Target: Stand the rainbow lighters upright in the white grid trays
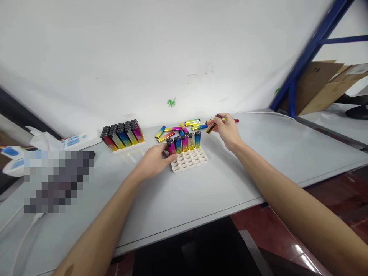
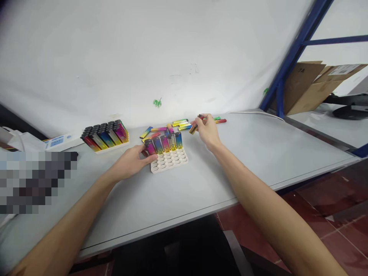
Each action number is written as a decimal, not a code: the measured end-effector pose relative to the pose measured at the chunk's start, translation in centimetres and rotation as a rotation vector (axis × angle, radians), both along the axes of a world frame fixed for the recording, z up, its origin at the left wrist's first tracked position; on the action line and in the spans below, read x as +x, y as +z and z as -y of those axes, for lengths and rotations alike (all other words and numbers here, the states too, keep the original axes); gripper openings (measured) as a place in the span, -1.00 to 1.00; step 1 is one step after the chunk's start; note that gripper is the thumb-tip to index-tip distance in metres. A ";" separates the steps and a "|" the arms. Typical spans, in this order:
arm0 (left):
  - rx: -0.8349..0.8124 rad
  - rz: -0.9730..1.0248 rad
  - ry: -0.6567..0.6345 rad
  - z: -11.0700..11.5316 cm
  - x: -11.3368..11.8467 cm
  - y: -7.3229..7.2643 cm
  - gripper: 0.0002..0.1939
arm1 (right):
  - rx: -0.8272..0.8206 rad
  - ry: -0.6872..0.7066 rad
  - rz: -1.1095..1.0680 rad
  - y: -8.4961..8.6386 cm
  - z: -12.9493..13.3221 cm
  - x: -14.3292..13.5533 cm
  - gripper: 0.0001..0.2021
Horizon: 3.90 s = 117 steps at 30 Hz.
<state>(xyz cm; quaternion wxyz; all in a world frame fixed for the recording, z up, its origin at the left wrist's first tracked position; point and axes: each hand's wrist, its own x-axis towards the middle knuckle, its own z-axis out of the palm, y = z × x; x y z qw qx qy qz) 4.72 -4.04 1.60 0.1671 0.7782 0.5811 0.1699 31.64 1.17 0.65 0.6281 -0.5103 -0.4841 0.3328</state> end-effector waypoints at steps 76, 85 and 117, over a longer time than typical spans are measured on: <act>0.024 0.109 -0.011 0.5 0.9 -0.2 -0.72 | 0.205 0.005 0.265 0.8 3.1 -3.2 -0.58; 0.010 0.182 -0.013 0.3 0.9 -0.7 -0.50 | 0.325 0.184 0.344 1.1 5.6 -5.0 -0.72; 0.050 0.283 0.055 0.4 1.5 -0.8 -0.47 | 0.408 0.174 0.938 -0.2 6.0 -6.6 -0.82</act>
